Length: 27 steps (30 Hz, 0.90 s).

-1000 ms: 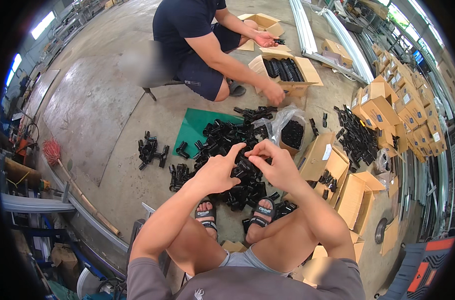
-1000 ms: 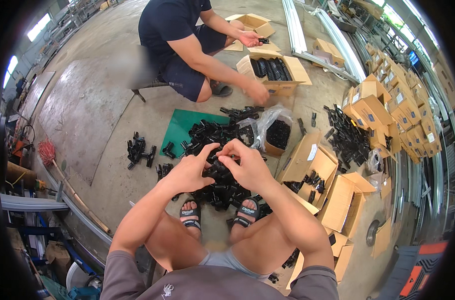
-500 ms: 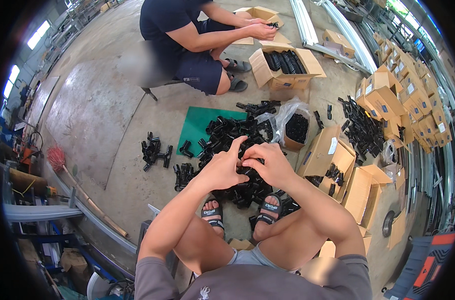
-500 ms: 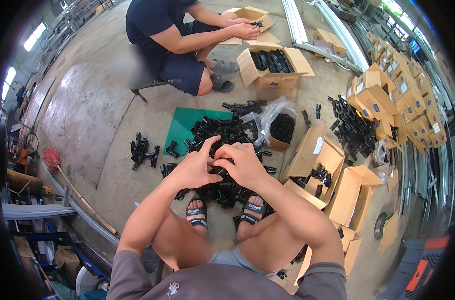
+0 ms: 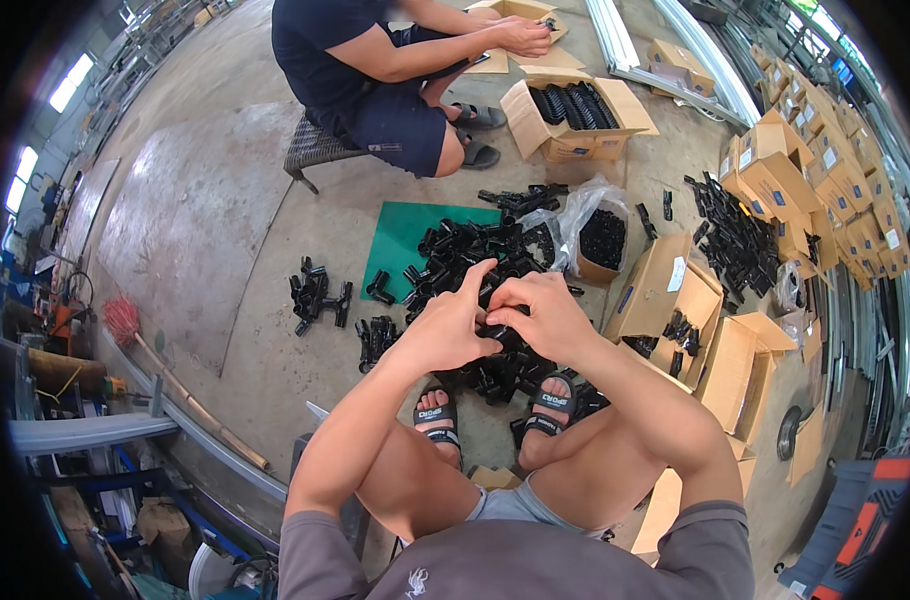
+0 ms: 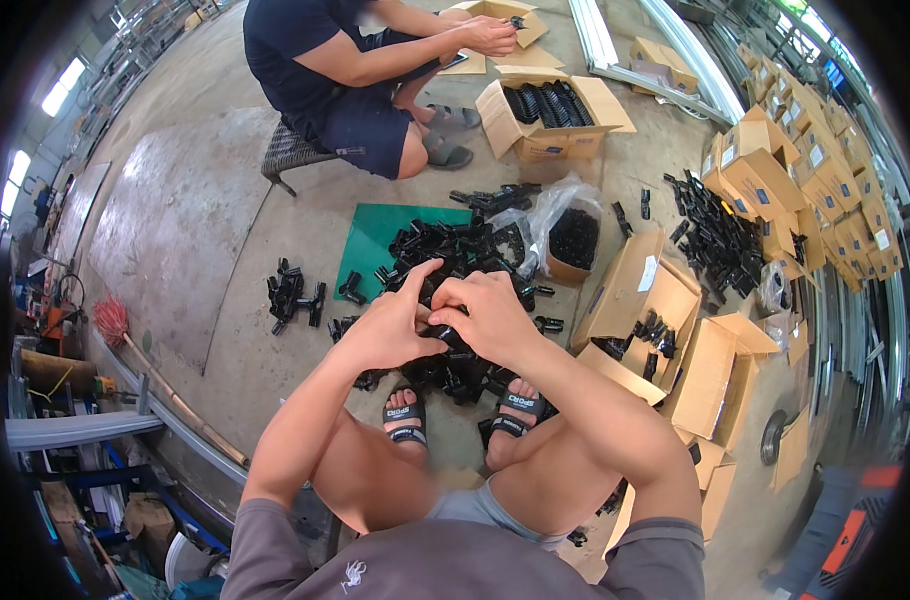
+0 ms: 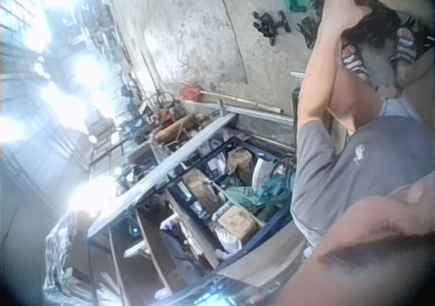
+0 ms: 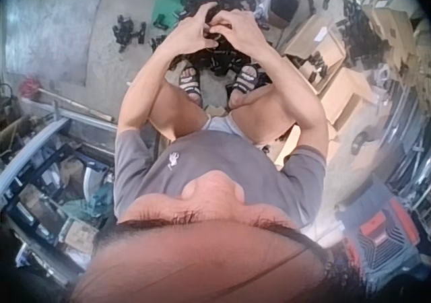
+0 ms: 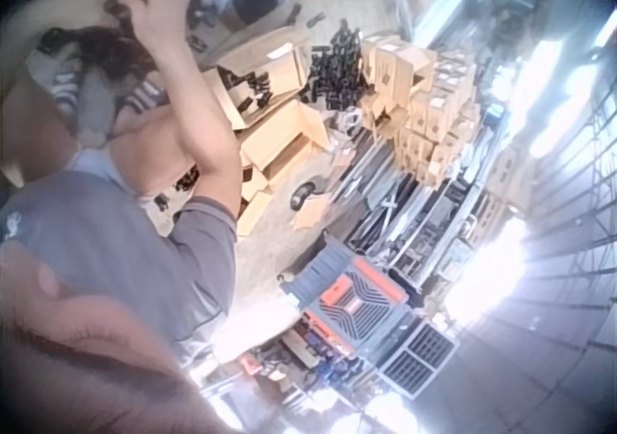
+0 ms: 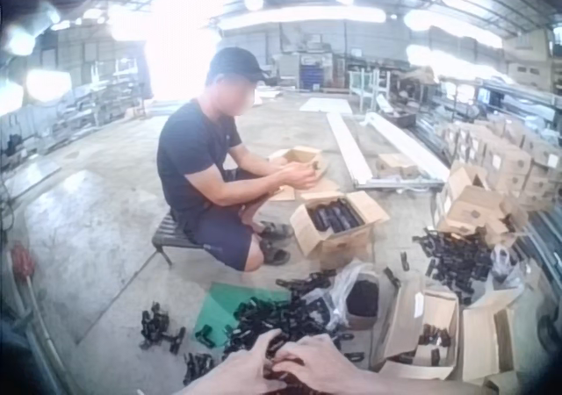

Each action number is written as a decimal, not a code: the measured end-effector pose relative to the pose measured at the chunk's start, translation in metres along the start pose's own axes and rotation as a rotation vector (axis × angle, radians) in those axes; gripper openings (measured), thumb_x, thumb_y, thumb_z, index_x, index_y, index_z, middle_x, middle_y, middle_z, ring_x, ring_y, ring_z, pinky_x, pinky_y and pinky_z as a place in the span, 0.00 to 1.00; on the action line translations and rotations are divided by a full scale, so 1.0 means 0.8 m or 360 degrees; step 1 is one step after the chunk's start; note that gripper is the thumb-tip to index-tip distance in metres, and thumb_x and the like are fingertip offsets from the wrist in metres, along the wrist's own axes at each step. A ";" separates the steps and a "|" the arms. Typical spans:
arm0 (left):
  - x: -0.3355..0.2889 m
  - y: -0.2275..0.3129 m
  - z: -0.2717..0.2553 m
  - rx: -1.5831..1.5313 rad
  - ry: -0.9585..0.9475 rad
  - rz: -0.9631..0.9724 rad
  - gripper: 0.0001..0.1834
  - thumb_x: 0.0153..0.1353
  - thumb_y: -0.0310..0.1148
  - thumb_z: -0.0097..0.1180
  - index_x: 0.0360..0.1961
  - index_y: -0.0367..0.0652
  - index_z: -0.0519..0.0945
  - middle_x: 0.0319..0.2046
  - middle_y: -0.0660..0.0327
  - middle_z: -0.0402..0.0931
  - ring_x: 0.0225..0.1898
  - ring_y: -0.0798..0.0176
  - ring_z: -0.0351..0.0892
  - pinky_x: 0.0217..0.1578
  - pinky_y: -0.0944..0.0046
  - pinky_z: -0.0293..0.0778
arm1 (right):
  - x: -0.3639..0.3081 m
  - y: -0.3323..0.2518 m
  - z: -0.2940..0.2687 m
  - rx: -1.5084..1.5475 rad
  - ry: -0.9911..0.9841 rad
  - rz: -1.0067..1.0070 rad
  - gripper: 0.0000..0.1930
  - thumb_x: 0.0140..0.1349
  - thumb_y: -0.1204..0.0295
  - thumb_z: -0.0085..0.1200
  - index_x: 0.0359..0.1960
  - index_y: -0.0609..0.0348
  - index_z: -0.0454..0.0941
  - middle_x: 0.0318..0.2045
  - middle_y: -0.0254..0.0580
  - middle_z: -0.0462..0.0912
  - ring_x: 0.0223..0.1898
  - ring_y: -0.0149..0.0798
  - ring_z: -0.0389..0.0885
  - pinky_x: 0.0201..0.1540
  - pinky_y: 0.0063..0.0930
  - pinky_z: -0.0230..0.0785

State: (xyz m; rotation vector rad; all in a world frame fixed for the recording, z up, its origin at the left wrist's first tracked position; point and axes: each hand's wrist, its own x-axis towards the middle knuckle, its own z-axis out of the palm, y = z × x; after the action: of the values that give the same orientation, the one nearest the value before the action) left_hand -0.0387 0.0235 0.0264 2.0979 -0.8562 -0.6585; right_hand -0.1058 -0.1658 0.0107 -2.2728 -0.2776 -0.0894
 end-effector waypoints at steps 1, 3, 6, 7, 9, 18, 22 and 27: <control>0.000 -0.001 0.001 -0.0007 0.0016 0.0007 0.56 0.46 0.28 0.72 0.74 0.43 0.50 0.28 0.49 0.83 0.35 0.45 0.85 0.44 0.54 0.78 | -0.001 0.000 0.001 -0.0011 0.0001 -0.0032 0.05 0.61 0.64 0.62 0.34 0.47 0.83 0.32 0.25 0.86 0.41 0.35 0.77 0.55 0.37 0.57; 0.003 -0.004 0.003 -0.0007 0.0003 -0.0001 0.57 0.46 0.28 0.72 0.74 0.43 0.50 0.29 0.49 0.84 0.35 0.45 0.86 0.44 0.54 0.78 | -0.002 0.002 0.004 -0.0073 0.0016 -0.0095 0.04 0.61 0.64 0.62 0.33 0.47 0.83 0.32 0.26 0.85 0.41 0.36 0.77 0.55 0.38 0.57; 0.006 0.006 -0.002 -0.0009 -0.0079 -0.0097 0.57 0.45 0.29 0.72 0.74 0.41 0.50 0.36 0.43 0.84 0.41 0.40 0.85 0.48 0.51 0.78 | -0.003 0.006 0.006 -0.0187 0.0047 -0.0168 0.03 0.60 0.65 0.63 0.33 0.45 0.84 0.32 0.27 0.84 0.43 0.37 0.77 0.55 0.39 0.58; 0.006 0.012 -0.008 0.0000 -0.0106 -0.0140 0.57 0.45 0.29 0.72 0.74 0.40 0.49 0.39 0.40 0.85 0.43 0.37 0.85 0.50 0.49 0.78 | -0.003 0.005 0.006 -0.0198 0.0052 -0.0181 0.03 0.60 0.65 0.63 0.33 0.44 0.84 0.32 0.28 0.84 0.43 0.37 0.77 0.55 0.39 0.58; 0.005 0.001 0.000 0.0012 -0.0056 -0.0058 0.56 0.45 0.29 0.72 0.73 0.42 0.51 0.37 0.43 0.85 0.41 0.41 0.86 0.48 0.52 0.79 | -0.005 0.005 0.005 -0.0243 0.0070 -0.0200 0.03 0.60 0.66 0.62 0.34 0.43 0.85 0.33 0.30 0.83 0.44 0.38 0.77 0.55 0.40 0.58; 0.004 0.004 -0.001 0.0077 -0.0089 -0.0074 0.57 0.45 0.30 0.72 0.74 0.42 0.50 0.40 0.40 0.85 0.44 0.38 0.85 0.49 0.49 0.78 | -0.004 -0.002 0.004 -0.0465 0.0027 -0.0362 0.03 0.61 0.69 0.62 0.35 0.48 0.86 0.28 0.30 0.81 0.40 0.37 0.74 0.52 0.39 0.57; 0.002 0.007 0.005 0.0117 -0.0002 -0.0009 0.54 0.47 0.29 0.73 0.72 0.44 0.53 0.37 0.46 0.86 0.37 0.46 0.86 0.42 0.54 0.79 | -0.008 -0.008 -0.001 -0.0625 -0.0005 -0.0408 0.04 0.56 0.71 0.62 0.34 0.49 0.84 0.30 0.29 0.83 0.45 0.38 0.74 0.54 0.42 0.57; -0.001 0.011 0.008 0.0144 0.0023 -0.0025 0.50 0.48 0.30 0.73 0.68 0.42 0.55 0.36 0.47 0.86 0.35 0.46 0.85 0.39 0.54 0.78 | -0.012 -0.008 0.001 -0.0739 0.0032 -0.0439 0.05 0.54 0.72 0.62 0.33 0.50 0.83 0.35 0.30 0.81 0.48 0.39 0.74 0.56 0.45 0.57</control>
State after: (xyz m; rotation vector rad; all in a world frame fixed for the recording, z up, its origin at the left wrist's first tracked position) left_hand -0.0466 0.0169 0.0294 2.1896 -0.8774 -0.6224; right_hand -0.1167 -0.1627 0.0131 -2.6754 -0.6119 -0.3513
